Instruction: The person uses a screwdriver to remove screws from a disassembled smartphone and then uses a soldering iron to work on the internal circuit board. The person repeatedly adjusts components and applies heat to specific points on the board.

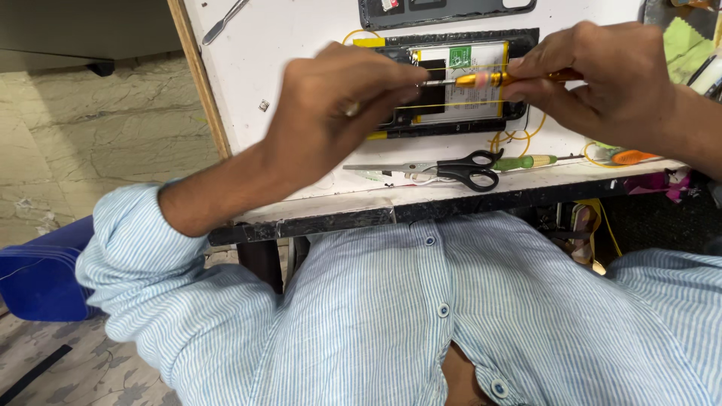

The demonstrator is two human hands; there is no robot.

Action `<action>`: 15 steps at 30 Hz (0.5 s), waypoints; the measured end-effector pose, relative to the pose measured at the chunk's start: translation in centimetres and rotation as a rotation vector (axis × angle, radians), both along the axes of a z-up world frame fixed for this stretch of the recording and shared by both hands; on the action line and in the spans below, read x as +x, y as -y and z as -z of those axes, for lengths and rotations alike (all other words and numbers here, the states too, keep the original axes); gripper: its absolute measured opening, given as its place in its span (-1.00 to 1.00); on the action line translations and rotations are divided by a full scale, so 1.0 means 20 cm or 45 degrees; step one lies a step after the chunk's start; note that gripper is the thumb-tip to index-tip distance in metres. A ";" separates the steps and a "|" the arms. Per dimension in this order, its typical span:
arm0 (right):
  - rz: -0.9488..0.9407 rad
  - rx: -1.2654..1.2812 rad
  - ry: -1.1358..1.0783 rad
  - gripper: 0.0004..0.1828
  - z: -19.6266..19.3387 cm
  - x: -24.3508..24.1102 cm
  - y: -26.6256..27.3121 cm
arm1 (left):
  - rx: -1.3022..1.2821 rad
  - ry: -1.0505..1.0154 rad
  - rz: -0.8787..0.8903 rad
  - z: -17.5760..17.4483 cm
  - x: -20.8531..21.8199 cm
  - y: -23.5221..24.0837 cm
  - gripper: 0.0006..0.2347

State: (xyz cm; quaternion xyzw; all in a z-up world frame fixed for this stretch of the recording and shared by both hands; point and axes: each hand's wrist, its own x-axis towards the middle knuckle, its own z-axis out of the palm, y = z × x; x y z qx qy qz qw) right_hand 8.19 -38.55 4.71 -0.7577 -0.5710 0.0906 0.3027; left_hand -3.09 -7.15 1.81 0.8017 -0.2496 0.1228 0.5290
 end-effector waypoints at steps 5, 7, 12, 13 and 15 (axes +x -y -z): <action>0.159 0.050 -0.110 -0.76 0.02 0.01 0.00 | 0.462 0.105 -0.190 0.03 0.01 -0.24 -0.78; 0.179 0.059 -0.085 -0.79 0.02 0.01 -0.01 | 0.523 0.017 -0.274 0.06 0.02 -0.31 -0.79; 0.153 0.120 -0.136 -0.86 0.02 0.03 -0.03 | 0.692 0.019 -0.255 0.11 0.04 -0.39 -0.84; 0.173 0.125 -0.157 -0.87 0.03 0.03 -0.03 | 0.741 0.063 -0.254 0.10 0.04 -0.40 -0.84; 0.178 0.186 -0.165 -0.91 0.04 0.03 -0.02 | 0.868 0.056 -0.264 0.08 0.05 -0.39 -0.80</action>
